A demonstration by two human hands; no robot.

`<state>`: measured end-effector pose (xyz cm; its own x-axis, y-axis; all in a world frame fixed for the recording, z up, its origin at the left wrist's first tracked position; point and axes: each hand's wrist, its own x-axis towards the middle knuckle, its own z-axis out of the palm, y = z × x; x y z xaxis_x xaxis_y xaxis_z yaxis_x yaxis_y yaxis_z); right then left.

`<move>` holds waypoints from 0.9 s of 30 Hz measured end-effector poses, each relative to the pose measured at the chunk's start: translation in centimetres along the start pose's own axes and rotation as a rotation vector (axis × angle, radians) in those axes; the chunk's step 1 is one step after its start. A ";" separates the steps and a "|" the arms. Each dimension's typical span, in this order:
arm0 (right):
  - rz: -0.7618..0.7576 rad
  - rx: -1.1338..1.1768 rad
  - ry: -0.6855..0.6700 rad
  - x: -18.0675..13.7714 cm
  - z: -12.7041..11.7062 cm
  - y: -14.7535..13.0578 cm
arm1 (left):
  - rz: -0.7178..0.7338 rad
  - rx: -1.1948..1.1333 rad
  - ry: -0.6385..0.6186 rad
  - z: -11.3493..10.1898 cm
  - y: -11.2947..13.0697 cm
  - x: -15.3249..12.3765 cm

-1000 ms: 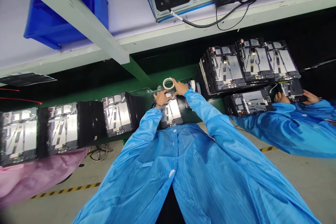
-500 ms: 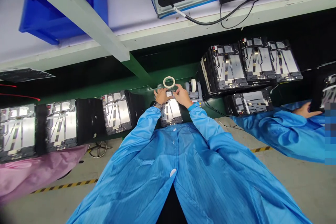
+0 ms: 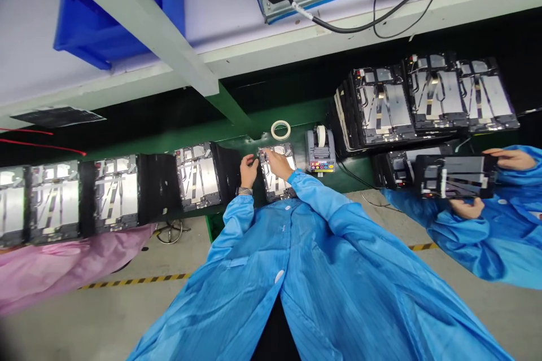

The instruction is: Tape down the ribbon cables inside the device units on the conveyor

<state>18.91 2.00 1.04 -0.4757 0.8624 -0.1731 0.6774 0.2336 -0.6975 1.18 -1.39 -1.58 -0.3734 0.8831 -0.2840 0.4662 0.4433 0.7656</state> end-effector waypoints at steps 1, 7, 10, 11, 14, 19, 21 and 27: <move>-0.011 -0.011 -0.013 0.4 -0.2 -0.2 | -0.003 -0.029 -0.011 0.2 -0.3 -0.2; -0.143 -0.061 -0.014 1.1 -0.9 0.1 | -0.002 -0.104 -0.048 0.8 -0.7 -0.5; -0.124 -0.085 -0.049 1.2 -1.0 0.3 | -0.032 -0.085 -0.072 0.6 -0.4 -0.6; -0.112 -0.093 -0.056 1.4 -1.1 0.3 | -0.040 -0.081 -0.077 0.6 -0.3 -0.7; -0.108 -0.103 -0.072 2.3 -1.5 0.3 | -0.048 -0.089 -0.075 0.7 -0.1 -0.7; -0.131 -0.068 -0.078 4.2 -2.0 -0.1 | -0.072 -0.121 -0.061 1.4 -0.5 -0.3; -0.145 -0.057 -0.080 4.6 -1.9 -0.2 | -0.075 -0.144 -0.067 1.7 -0.9 -0.2; -0.234 -0.010 -0.087 4.9 -1.5 -0.1 | -0.078 -0.190 -0.059 2.4 -1.4 0.0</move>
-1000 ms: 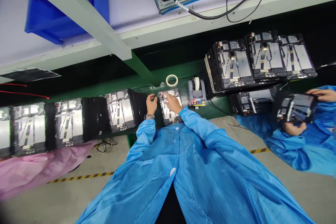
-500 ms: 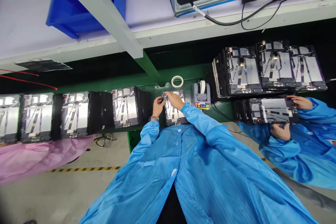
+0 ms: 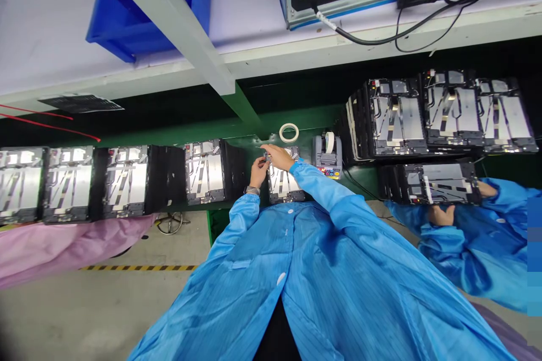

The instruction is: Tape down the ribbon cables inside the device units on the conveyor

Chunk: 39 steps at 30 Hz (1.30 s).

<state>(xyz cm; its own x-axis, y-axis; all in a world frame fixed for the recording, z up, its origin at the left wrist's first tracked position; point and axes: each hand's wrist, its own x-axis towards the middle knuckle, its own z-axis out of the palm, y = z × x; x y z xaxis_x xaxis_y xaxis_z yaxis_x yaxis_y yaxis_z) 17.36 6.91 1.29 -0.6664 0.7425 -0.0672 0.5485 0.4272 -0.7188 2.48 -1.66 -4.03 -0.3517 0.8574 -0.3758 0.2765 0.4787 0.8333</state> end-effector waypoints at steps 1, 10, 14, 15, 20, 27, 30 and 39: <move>-0.002 0.000 -0.016 0.0 0.0 0.0 | -0.004 0.002 0.003 0.0 0.0 0.0; 0.049 -0.026 -0.026 -0.7 0.1 0.9 | 0.026 0.007 -0.005 0.1 -0.2 0.3; 0.061 0.008 0.019 -0.9 0.6 1.2 | 0.059 -0.102 0.023 0.5 -0.7 0.7; 0.060 0.033 0.040 -0.8 0.6 1.1 | 0.060 -0.123 0.031 0.6 -0.9 0.8; 0.205 0.459 0.304 -1.6 0.8 0.1 | 0.026 -0.166 0.054 0.8 -1.2 1.3; 0.675 1.715 0.161 -6.3 3.8 -2.2 | 0.087 -0.183 0.024 0.4 -1.3 1.8; 0.710 1.857 0.152 -6.7 4.2 -2.5 | 0.121 -0.175 0.028 0.3 -1.0 1.7; 0.668 1.893 0.155 -5.2 4.2 -2.3 | 0.204 -0.095 -0.006 0.0 -0.2 1.3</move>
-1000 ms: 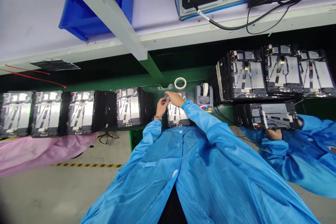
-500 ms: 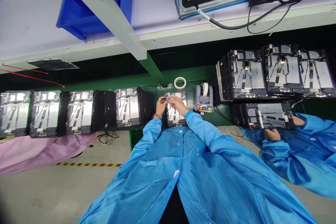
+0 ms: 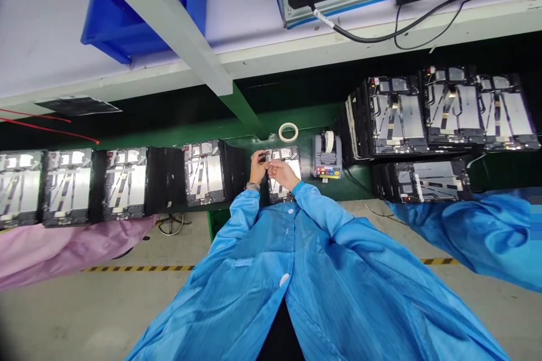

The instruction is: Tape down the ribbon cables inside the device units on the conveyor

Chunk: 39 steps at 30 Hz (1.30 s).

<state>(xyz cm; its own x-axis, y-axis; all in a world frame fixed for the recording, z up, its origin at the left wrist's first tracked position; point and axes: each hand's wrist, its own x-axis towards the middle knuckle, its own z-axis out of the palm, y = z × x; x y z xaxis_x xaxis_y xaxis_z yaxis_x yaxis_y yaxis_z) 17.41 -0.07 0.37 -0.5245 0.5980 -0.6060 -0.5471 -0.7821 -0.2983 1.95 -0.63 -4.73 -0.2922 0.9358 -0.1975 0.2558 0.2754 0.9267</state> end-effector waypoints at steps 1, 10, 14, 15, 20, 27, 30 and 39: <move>-0.005 -0.001 0.001 0.1 0.0 0.1 | 0.009 0.024 -0.018 -0.1 0.2 0.0; -0.013 -0.004 -0.014 0.2 0.2 0.2 | 0.046 0.091 -0.106 -0.6 0.8 0.0; -0.015 -0.007 -0.006 0.2 0.3 0.1 | 0.027 0.082 -0.103 -0.6 0.8 0.1; -0.014 -0.004 -0.005 0.2 0.3 0.1 | 0.024 0.082 -0.103 -0.6 0.8 0.1; 0.004 0.005 0.012 0.1 0.4 0.0 | 0.041 0.084 -0.107 -0.6 0.9 0.1; 0.006 0.015 0.025 -0.4 0.7 -0.1 | 0.040 0.088 -0.110 -0.7 1.3 0.0; 0.008 0.015 0.034 -0.4 0.8 -0.1 | 0.043 0.091 -0.112 -0.7 1.5 0.0; 0.010 0.013 0.026 -0.1 0.7 -0.3 | 0.095 0.135 -0.099 -0.6 1.3 0.1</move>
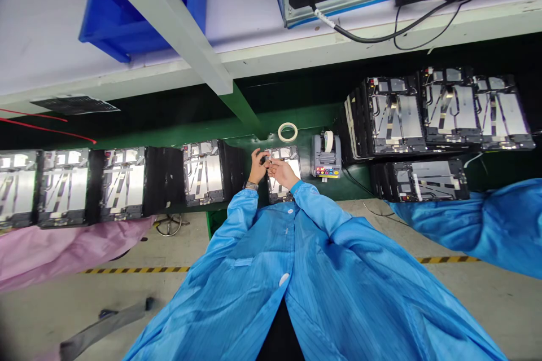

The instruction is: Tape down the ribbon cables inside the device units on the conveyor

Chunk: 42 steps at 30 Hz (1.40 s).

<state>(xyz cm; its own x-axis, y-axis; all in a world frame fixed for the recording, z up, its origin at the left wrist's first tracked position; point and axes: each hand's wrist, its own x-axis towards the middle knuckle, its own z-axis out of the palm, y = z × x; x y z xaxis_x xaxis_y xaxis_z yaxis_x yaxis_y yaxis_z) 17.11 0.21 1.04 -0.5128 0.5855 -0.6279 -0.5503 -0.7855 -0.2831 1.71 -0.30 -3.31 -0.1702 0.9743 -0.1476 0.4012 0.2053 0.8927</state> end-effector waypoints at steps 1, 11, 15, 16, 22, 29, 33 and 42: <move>0.002 -0.002 0.001 0.0 0.0 0.0 | 0.015 0.010 0.008 0.0 -0.1 0.0; 0.029 0.123 0.086 0.0 0.6 -0.7 | 0.026 0.080 0.014 -0.2 -0.5 0.2; -0.002 0.162 0.059 -0.5 0.9 -0.8 | 0.010 0.085 0.010 -0.4 -0.2 0.2; -0.013 0.161 0.041 -0.6 0.9 -0.8 | 0.009 0.088 0.007 -0.5 -0.2 0.2; 0.043 -0.111 -0.013 -1.9 -0.4 -1.1 | -0.003 0.104 0.002 -0.6 -0.1 0.2; -0.497 -1.270 0.095 -1.5 -2.2 -2.8 | -0.020 0.095 -0.009 -0.6 0.4 0.3; -0.523 -1.641 0.003 -0.7 -2.0 -3.7 | -0.003 0.135 -0.002 -0.7 0.4 0.3; -0.601 -1.527 -0.107 0.6 -2.4 -4.4 | 0.044 0.137 -0.027 -1.4 0.4 0.7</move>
<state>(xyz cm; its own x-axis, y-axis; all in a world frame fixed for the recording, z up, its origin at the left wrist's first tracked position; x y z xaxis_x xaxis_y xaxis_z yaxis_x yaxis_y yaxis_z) 20.83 3.51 0.16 -0.5549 0.8202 -0.1389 0.4116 0.1256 -0.9027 0.49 0.34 -2.46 -0.1265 0.9844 -0.1226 0.5267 0.1714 0.8326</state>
